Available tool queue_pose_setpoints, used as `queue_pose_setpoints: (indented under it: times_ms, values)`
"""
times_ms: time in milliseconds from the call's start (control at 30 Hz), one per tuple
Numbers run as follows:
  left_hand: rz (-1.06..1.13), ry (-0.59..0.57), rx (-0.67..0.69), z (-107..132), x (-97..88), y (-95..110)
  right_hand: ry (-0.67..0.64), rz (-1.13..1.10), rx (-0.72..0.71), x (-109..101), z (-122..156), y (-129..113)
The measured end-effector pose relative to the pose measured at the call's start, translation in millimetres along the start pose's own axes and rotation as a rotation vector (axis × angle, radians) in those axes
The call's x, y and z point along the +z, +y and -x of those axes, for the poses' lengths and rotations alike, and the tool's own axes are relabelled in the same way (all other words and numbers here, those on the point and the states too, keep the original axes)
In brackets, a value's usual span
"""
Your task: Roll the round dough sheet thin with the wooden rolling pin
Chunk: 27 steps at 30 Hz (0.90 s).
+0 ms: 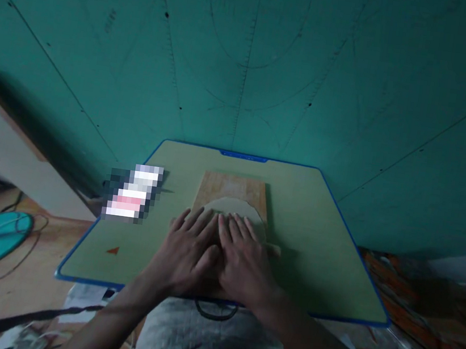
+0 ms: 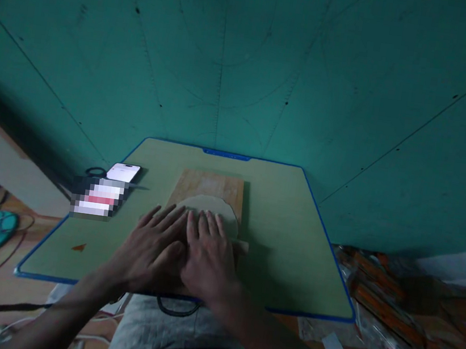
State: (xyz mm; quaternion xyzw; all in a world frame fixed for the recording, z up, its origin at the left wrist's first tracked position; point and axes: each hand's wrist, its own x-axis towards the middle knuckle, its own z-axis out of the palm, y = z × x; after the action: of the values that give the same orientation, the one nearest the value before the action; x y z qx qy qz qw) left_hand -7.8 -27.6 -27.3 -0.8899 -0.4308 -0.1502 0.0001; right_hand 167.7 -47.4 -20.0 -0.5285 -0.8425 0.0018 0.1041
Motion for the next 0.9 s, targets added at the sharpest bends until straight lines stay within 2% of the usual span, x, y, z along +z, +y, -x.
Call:
queue_pose_setpoints:
  times_ms: [100, 200, 300, 367, 433, 500, 633, 700, 733, 800, 900]
  values:
    - [0.010, -0.077, -0.083, -29.1, 1.6, -4.5, -0.023, 0.032, 0.015, 4.4, -24.7, 14.6]
    - [-0.018, -0.124, -0.183, -65.6, 3.5, -12.1, -0.039, 0.059, 0.046, 7.6, -55.1, 40.3]
    - [-0.047, -0.173, -0.135, -99.3, 2.4, -21.5, -0.130, 0.062, 0.135, 7.3, -86.7, 62.7]
    - [-0.056, -0.181, -0.103, -109.2, 1.7, -25.0, -0.191, 0.055, 0.185, 5.7, -96.9, 67.9]
    - [-0.044, -0.146, -0.133, -101.7, 3.3, -23.3, -0.168, 0.056, 0.181, 4.9, -89.6, 61.7]
    - [-0.026, -0.081, -0.154, -76.6, 7.1, -16.7, -0.071, 0.060, 0.132, 6.0, -63.6, 44.9]
    - [-0.001, 0.038, -0.021, -11.1, 10.7, -1.0, 0.088, 0.046, -0.014, 10.2, 7.8, 2.3]
    - [-0.012, 0.061, 0.026, 2.1, 9.5, 2.8, 0.123, 0.046, -0.061, 10.3, 27.5, -6.7]
    - [-0.016, 0.047, 0.037, 0.0, 9.2, 3.6, 0.121, 0.048, -0.065, 9.5, 29.8, -5.3]
    - [-0.021, -0.010, 0.013, -20.4, 10.3, 3.7, 0.073, 0.055, -0.033, 6.8, 20.2, 9.1]
    - [-0.052, -0.072, -0.103, -76.6, 16.2, 2.3, -0.047, 0.086, 0.053, 0.7, -15.2, 50.6]
